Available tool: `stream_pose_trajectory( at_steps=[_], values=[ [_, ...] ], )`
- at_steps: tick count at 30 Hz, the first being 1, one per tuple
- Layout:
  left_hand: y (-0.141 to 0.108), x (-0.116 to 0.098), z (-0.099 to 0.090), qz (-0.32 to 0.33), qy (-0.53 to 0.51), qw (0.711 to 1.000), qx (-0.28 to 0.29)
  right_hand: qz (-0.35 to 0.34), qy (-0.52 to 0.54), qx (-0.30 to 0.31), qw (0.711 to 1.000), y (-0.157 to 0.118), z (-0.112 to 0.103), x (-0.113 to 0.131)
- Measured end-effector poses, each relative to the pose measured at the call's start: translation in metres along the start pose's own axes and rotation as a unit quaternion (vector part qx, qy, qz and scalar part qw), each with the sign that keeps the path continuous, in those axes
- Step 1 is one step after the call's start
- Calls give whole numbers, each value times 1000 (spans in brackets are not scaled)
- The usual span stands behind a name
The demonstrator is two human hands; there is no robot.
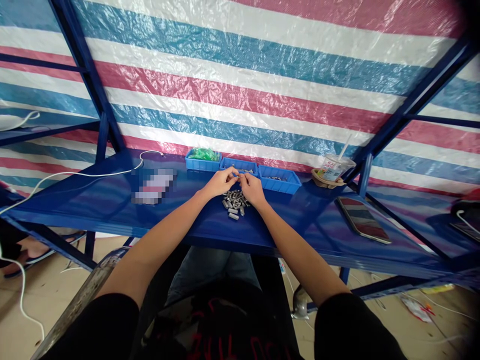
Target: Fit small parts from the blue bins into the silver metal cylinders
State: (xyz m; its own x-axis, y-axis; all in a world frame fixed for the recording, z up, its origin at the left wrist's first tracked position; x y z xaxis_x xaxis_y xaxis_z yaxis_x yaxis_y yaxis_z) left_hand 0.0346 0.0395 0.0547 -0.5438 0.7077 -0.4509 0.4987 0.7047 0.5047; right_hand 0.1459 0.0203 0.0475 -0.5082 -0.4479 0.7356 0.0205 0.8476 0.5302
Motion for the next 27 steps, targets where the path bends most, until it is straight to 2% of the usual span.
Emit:
stream_pose_trajectory(
  at_steps=[5,12,16,19,21,23,27],
  values=[
    [0,5,0,-25,6,1000,-1,-14,40,-17,999,0,-6,3],
    [1,8,6,-28,-20,999,7,-53,57,31,996,-2,-3,9],
    [2,10,6,-35,-34,999,-1,-79,38,11,996,-3,-5,16],
    [2,8,8,-41,-34,998,16,-69,26,-9,997,0,-10,15],
    [1,5,10,-36,-16,999,34,-56,21,-43,997,3,-22,12],
    [0,2,11,-27,14,998,47,-33,-5,-112,993,5,-43,6],
    [0,1,12,-21,59,997,51,58,-132,-282,949,-5,-94,-4]
  ],
)
Point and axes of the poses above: each hand's wrist, its own y-axis towards the middle knuckle, its own z-axis out of the palm, x = y × z, the point moved 8 cm from there along y, towards the middle knuckle, and after that the axes turned 14 degrees about y, right-handed, at the moved point
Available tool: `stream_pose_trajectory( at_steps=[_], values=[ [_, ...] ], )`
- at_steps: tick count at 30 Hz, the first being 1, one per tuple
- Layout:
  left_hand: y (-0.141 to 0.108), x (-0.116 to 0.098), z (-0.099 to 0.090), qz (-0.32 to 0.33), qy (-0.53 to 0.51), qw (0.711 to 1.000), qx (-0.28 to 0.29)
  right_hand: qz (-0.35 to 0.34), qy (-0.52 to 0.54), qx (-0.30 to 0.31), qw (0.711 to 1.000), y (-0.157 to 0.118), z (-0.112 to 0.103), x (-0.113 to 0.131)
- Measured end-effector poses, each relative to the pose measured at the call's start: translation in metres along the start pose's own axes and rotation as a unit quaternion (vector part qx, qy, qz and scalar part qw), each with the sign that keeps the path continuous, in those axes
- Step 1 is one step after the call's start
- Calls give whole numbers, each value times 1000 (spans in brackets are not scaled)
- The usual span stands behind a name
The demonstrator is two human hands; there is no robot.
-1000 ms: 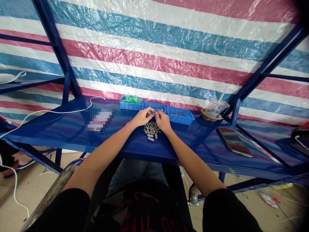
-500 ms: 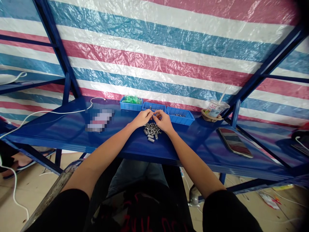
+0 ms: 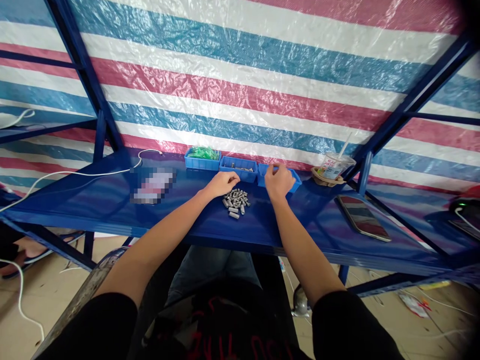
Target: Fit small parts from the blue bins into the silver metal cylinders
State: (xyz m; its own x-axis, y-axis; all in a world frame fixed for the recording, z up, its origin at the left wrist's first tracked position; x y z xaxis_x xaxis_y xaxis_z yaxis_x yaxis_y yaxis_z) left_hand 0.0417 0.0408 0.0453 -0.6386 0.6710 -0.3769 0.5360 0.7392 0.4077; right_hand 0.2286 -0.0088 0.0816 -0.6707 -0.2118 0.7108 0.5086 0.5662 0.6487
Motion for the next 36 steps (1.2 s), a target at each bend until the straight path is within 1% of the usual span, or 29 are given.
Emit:
stream_pose_trajectory(
  at_steps=[1,2,3,4,5,6,8,9,10,12,15,21,24,27,29,33,34,36],
  values=[
    [0,1,1,-1,4,1000,1,3,-26,-23,999,1,-7,-1],
    [1,2,2,-4,7,1000,3,-6,-40,-30,999,1,-10,1],
    [1,3,4,-8,11,1000,8,-22,-40,-21,999,0,-9,4],
    [1,5,5,-12,19,1000,13,-42,-29,6,999,-3,-4,9],
    [2,8,7,-17,33,999,17,-63,-13,51,997,-7,6,15],
    [2,11,7,-24,52,998,17,-83,2,109,991,-13,18,21],
    [3,19,5,-43,85,995,8,-114,6,237,965,-31,47,31],
    [4,23,3,-55,93,994,-1,-125,-2,284,951,-40,58,34],
    [4,28,1,-67,95,993,-9,-132,-10,319,939,-47,66,36],
    [5,35,-3,-84,91,992,-19,-133,-25,355,925,-56,76,35],
    [5,36,-2,-86,87,992,-17,-114,-33,371,921,-59,79,29],
    [3,24,9,-59,99,993,14,-107,-38,383,917,-63,83,27],
    [3,23,8,-57,96,994,12,-116,-23,361,925,-61,81,31],
    [4,23,6,-54,87,995,9,-110,6,337,935,-56,77,31],
    [4,22,7,-50,79,996,12,-95,6,343,934,-55,78,28],
    [3,19,8,-42,71,996,19,-74,0,374,924,-58,83,21],
    [3,18,8,-41,71,996,19,-74,9,371,926,-58,83,21],
    [3,17,7,-39,71,997,18,-76,42,345,934,-54,81,24]
  ],
)
Point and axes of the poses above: each hand's wrist, its own y-axis towards the middle knuckle, its own z-axis out of the palm, x = y × z, the point moved 8 cm from there along y, towards the middle knuckle, and after that the axes turned 14 degrees about y, right-handed, at the moved point
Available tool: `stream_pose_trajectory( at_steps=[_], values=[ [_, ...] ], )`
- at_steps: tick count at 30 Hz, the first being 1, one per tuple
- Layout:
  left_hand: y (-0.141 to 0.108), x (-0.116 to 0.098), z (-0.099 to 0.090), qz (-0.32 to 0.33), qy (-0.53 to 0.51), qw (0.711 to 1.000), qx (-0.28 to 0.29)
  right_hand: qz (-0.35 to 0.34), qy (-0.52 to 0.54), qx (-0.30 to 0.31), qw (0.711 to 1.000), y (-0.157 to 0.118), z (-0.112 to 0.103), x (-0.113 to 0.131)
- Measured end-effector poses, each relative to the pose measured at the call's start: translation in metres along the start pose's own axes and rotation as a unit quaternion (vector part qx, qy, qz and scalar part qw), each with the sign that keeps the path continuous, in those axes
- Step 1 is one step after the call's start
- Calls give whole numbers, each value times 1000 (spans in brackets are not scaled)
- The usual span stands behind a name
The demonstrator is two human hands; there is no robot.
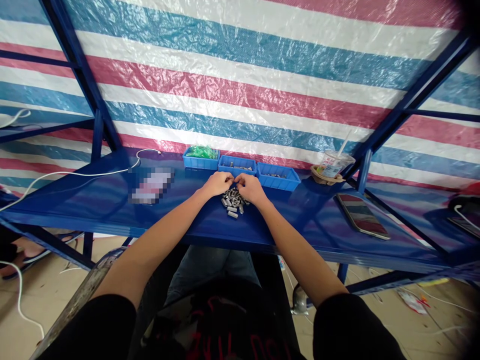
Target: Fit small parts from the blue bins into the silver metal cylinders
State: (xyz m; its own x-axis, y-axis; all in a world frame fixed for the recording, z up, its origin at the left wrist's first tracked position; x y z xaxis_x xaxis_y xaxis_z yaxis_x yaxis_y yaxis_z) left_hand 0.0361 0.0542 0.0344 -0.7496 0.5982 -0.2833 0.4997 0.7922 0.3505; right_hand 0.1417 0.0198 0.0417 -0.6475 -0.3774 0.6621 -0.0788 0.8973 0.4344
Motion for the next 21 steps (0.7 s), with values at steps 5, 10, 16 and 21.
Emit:
stream_pose_trajectory(
  at_steps=[5,10,16,21],
  values=[
    [-3,-11,-4,28,-68,997,5,21,170,-116,978,3,-22,-2],
    [-6,-25,-9,77,-96,992,-15,85,339,-143,926,2,-23,-15],
    [-3,-17,-15,57,-101,991,-63,122,380,-132,907,2,-15,-22],
    [-4,-17,-17,44,-93,993,-64,68,310,-114,941,3,-16,-10]
  ],
)
Point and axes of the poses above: each hand's wrist, its own y-axis towards the middle knuckle, its own z-axis out of the palm, x = y × z, the point moved 8 cm from there along y, towards the middle knuckle, and after that the axes turned 14 degrees about y, right-handed, at the moved point
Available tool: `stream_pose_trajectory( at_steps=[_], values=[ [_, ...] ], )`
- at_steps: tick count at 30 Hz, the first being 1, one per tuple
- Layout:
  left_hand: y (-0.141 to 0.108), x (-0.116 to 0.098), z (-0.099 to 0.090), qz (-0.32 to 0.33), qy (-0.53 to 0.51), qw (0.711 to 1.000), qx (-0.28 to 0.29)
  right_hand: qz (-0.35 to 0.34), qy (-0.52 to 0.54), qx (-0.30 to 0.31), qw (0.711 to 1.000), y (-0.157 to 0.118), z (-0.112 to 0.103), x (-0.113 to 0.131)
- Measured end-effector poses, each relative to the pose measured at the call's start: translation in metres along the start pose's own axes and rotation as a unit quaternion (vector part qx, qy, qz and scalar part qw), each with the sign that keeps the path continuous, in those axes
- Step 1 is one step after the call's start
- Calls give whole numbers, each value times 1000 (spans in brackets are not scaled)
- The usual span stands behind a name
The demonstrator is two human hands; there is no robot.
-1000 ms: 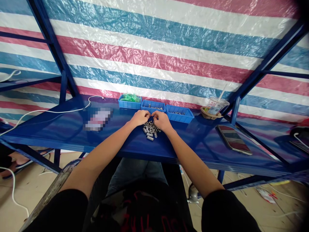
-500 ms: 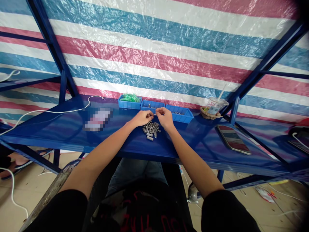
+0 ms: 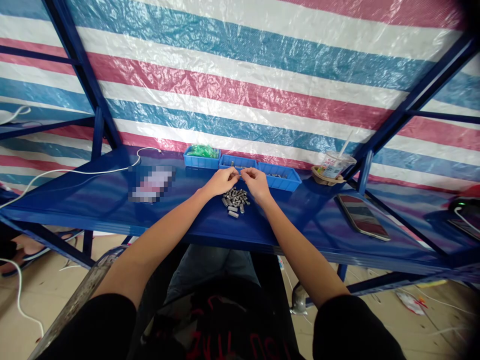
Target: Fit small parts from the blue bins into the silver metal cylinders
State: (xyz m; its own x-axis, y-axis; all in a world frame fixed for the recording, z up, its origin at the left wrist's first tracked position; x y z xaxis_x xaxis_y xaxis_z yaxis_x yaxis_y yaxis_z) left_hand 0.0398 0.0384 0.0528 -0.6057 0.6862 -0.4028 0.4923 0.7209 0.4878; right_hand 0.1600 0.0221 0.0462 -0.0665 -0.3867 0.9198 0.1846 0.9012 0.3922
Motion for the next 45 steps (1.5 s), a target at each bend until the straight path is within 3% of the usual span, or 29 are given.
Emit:
stream_pose_trajectory(
  at_steps=[4,7,16,26,37,41,45],
  values=[
    [-1,1,-6,-25,1,1000,-13,-97,-98,44,989,-6,11,20],
    [-1,2,-8,-31,-13,999,-15,-119,-145,47,981,-8,13,23],
    [0,-2,-4,11,-10,1000,-23,-98,-219,19,971,-5,5,21],
    [0,-1,-6,11,5,1000,-26,-72,-276,64,956,-10,13,16],
    [-5,-24,-9,84,147,985,20,-71,-325,51,942,-5,11,12],
    [-4,-21,-10,61,180,982,5,-73,-288,72,952,-6,14,13],
    [-2,-7,-9,-8,115,993,13,-94,-244,70,963,-10,14,16]
  ],
)
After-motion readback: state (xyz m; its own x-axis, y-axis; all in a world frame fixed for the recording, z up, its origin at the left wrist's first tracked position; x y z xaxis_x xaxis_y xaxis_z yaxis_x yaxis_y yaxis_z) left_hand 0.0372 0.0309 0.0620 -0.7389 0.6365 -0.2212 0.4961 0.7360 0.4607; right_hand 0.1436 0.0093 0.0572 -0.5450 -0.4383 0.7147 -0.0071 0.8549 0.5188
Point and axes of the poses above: each hand's wrist, its own y-axis towards the middle knuckle, its own z-axis out of the palm, x = y × z, the point moved 8 cm from there along y, towards the middle knuckle, and after that the axes turned 14 degrees about y, right-handed, at the moved point
